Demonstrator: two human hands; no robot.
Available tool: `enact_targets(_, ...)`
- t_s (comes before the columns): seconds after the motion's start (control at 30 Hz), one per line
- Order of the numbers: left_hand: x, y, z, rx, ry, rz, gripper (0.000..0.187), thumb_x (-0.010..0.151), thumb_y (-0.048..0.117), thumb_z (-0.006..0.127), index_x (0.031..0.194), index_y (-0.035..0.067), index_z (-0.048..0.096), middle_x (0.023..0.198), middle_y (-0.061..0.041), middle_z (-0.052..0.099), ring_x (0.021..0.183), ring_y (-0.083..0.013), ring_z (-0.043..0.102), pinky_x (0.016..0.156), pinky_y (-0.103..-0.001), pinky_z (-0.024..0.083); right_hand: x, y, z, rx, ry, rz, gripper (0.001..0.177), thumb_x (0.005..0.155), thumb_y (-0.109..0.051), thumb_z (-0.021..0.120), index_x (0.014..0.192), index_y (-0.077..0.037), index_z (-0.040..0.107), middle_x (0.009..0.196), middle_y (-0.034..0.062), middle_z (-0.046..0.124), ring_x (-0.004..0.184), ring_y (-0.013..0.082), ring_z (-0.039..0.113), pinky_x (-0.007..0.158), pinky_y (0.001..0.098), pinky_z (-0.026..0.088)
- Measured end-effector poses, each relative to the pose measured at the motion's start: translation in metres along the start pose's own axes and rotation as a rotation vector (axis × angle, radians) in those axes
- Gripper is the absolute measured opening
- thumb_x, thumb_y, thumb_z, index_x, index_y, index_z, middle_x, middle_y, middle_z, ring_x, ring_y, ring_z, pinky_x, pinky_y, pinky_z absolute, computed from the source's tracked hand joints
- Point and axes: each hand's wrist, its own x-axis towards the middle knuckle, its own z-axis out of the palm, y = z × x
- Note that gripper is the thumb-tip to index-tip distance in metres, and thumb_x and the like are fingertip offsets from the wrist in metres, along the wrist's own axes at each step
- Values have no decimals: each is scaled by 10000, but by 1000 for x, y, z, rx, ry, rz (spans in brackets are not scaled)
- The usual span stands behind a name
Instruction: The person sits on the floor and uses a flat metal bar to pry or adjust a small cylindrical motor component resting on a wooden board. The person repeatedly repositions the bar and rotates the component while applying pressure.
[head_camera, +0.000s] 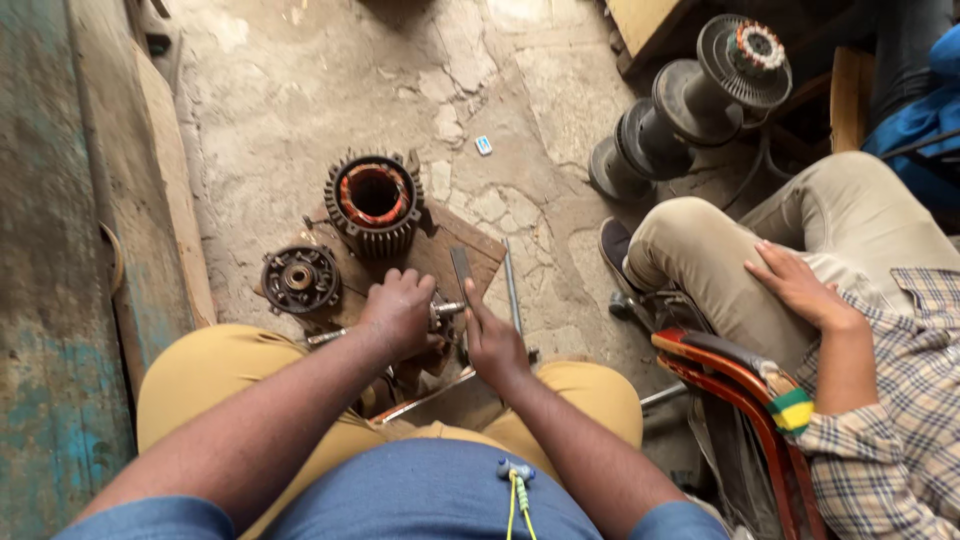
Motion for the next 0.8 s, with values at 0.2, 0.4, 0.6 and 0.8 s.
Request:
enact_targets(0.2,4,-3,5,-21,22,20,784,631,492,939,1164,88,530,1155,-114,557,1122,-317,544,886,-462,552,-33,1,7,128,70,-263,540,1071,-277,477,1603,-257,389,1120,260,710,692,350,709,613,445,554)
enact_targets(0.4,2,-1,-1,-4,-17,-3,800,659,512,921,1209,98,512,1201,-110,540,1152,-313,529,885,-475,552,7,1,1,-12,-93,126,514,1054,-293,496,1567,-293,452,712,243,647,621,401,663,618,497,526)
enact_targets(0.6,2,-1,-1,-14,-43,-5,843,660,533,921,1237,87,498,1211,-107,544,1170,-310,528,917,-474,546,-36,0,4,105,-40,-8,513,1032,-277,532,1542,-265,471,792,246,689,686,420,695,618,495,532)
enact_targets(0.8,3,0,-7,-10,-68,-21,821,667,531,924,1228,100,507,1228,-107,542,1185,-311,523,927,-477,540,5,-1,-7,34,-112,137,531,1018,-291,518,1546,-324,468,730,260,662,671,420,679,662,494,534)
